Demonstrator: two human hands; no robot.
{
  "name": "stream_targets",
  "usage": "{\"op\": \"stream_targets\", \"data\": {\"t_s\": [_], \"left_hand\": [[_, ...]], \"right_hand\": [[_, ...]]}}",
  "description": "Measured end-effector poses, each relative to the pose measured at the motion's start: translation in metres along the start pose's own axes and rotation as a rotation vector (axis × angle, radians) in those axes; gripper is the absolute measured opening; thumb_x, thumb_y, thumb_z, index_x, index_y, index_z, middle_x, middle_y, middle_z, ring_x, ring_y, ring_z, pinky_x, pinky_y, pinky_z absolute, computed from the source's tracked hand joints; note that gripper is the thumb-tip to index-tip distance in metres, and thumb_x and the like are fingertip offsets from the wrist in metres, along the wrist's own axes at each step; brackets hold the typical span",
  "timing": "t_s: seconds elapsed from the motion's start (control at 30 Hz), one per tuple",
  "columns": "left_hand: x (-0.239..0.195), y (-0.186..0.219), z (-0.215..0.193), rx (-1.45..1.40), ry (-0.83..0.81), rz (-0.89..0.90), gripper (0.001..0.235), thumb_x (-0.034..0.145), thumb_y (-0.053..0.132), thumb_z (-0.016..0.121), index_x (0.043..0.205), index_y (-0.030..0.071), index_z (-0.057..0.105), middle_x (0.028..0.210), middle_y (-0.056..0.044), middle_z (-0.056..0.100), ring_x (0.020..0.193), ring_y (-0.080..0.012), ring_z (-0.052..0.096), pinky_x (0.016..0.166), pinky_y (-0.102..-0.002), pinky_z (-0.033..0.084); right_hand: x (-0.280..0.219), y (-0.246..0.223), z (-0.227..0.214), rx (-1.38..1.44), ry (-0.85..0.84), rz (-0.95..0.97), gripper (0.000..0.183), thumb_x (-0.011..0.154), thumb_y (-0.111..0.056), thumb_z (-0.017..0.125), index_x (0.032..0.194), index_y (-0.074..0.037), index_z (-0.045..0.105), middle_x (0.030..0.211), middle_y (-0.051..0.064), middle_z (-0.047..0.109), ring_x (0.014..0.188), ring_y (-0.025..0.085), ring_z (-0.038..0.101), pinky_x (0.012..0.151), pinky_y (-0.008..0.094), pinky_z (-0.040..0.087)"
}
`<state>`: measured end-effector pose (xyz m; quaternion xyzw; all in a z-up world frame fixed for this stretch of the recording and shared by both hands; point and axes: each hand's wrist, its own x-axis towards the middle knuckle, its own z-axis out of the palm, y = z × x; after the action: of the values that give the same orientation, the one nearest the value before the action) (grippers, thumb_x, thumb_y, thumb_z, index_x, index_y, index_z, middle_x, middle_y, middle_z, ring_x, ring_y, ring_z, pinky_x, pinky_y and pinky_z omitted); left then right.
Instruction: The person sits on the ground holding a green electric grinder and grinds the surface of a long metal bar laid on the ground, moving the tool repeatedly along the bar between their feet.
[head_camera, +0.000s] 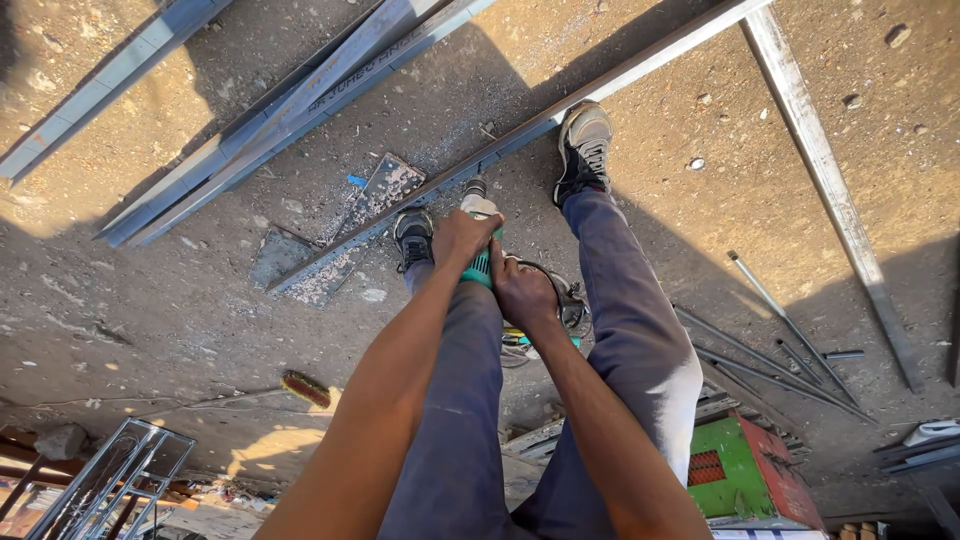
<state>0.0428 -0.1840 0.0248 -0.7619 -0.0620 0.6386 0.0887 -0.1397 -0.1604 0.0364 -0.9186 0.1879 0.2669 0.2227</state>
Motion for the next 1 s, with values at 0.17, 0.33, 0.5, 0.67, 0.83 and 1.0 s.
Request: {"op": "stream_targets", "data": {"t_s": [0.17,0.33,0.5,0.67,0.83,1.0], "left_hand": [[0.004,-0.005,0.002,-0.014,0.000,0.010,0.097,0.069,0.063,0.071,0.140,-0.003,0.060,0.138,-0.023,0.065,0.132,-0.0415,0.061,0.107,-0.049,0.051],[-0.003,0.001,-0.007,-0.012,0.002,0.022,0.096,0.070,0.062,0.071,0.139,-0.004,0.061,0.139,-0.024,0.065,0.132,-0.0416,0.060,0.108,-0.050,0.051],[-0.013,0.008,-0.015,0.009,-0.006,0.025,0.093,0.068,0.061,0.071,0.136,-0.003,0.064,0.140,-0.022,0.066,0.134,-0.0379,0.060,0.111,-0.048,0.050],[-0.010,0.004,-0.014,0.012,0.004,0.018,0.090,0.068,0.060,0.071,0.133,-0.002,0.066,0.139,-0.021,0.067,0.134,-0.0370,0.061,0.111,-0.047,0.050],[-0.002,0.000,-0.008,-0.017,-0.002,-0.010,0.097,0.066,0.062,0.073,0.138,-0.002,0.061,0.140,-0.022,0.065,0.134,-0.0385,0.060,0.111,-0.048,0.050],[0.001,-0.001,-0.002,-0.024,0.021,-0.010,0.096,0.068,0.061,0.074,0.138,-0.003,0.060,0.139,-0.020,0.066,0.133,-0.0389,0.061,0.109,-0.049,0.051]], "right_hand": [[0.002,0.003,-0.006,0.040,-0.011,-0.010,0.076,0.078,-0.015,0.057,0.152,0.000,0.047,0.079,0.004,0.062,0.058,0.026,0.074,0.048,0.041,0.058],[0.006,0.005,-0.007,0.055,-0.050,-0.010,0.080,0.079,-0.015,0.057,0.155,0.002,0.041,0.081,0.005,0.063,0.060,0.027,0.075,0.050,0.043,0.059],[0.011,0.005,-0.011,0.074,-0.052,-0.023,0.077,0.079,-0.015,0.056,0.153,0.001,0.044,0.082,0.006,0.062,0.058,0.029,0.074,0.049,0.044,0.058],[0.009,0.002,-0.010,0.073,-0.070,-0.016,0.076,0.080,-0.014,0.055,0.153,0.002,0.043,0.083,0.005,0.062,0.060,0.029,0.075,0.051,0.044,0.059],[0.006,0.003,-0.004,0.096,-0.089,-0.010,0.077,0.080,-0.013,0.055,0.154,0.004,0.041,0.084,0.008,0.064,0.063,0.031,0.076,0.052,0.046,0.060],[0.004,0.008,-0.012,0.033,-0.059,-0.027,0.077,0.078,-0.015,0.057,0.152,0.001,0.045,0.083,0.006,0.063,0.062,0.028,0.075,0.051,0.043,0.060]]}}
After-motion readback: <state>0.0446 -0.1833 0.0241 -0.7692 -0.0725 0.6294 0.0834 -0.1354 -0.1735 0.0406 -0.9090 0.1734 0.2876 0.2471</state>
